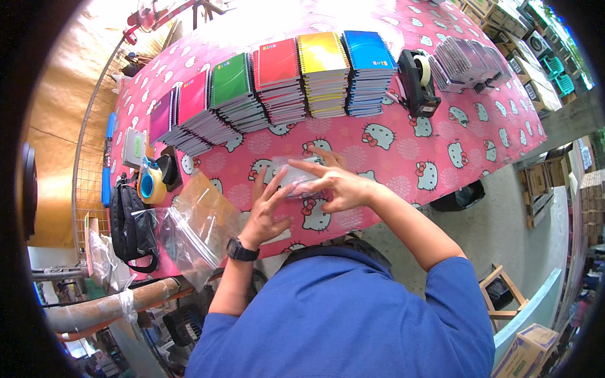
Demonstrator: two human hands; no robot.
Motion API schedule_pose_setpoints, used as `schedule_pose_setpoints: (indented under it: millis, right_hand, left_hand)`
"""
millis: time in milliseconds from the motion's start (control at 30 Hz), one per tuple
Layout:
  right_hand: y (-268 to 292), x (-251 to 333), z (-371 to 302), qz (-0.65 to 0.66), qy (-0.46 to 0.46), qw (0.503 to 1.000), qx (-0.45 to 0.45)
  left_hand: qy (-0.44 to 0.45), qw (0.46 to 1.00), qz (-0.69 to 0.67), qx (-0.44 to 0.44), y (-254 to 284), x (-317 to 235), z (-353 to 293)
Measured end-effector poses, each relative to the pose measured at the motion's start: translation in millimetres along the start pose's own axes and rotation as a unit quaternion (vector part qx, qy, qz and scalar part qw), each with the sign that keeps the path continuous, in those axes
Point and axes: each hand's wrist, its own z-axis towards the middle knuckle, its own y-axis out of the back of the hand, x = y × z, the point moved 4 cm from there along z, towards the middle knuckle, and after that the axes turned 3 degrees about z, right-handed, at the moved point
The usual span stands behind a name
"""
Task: The person packages small spiral notebooks by selecting them from stacks on a table and placing them into a clear plastic bag, then using a tape dispenser to seal the bag.
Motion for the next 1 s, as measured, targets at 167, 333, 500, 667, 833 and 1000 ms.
schedule_pose_setpoints:
  millis: [167, 333, 500, 667, 833, 1000]
  right_hand:
    - [24.3, -59.9, 18.7, 0.313, -0.148, 0.936, -0.066]
    - [84.1, -103.1, -24.1, 0.184, -0.232, 0.876, -0.381]
    - [204.4, -173.7, -175.4, -0.331, -0.429, 0.608, -0.580]
    - [244.1, -218.4, -170.7, -0.236, -0.594, 0.622, -0.452]
    - [227.2, -219.0, -170.6, -0.149, -0.288, 0.770, -0.550]
    - [154.6, -220.0, -203.6, 0.414, -0.393, 0.584, -0.577]
  left_hand:
    - [-0.023, 0.992, 0.081, 0.095, 4.7, -7.8, 15.3]
    - [0.008, 0.998, -0.002, 0.058, -0.8, -9.1, 9.4]
    - [-0.004, 0.998, -0.023, 0.058, -10.6, -11.1, 14.4]
    - [0.011, 0.997, -0.023, 0.074, -10.2, -8.7, 11.6]
    - [0.003, 0.998, -0.034, 0.054, -3.4, -5.4, 8.4]
    - [0.000, 0.996, -0.060, 0.062, -4.7, -5.4, 11.9]
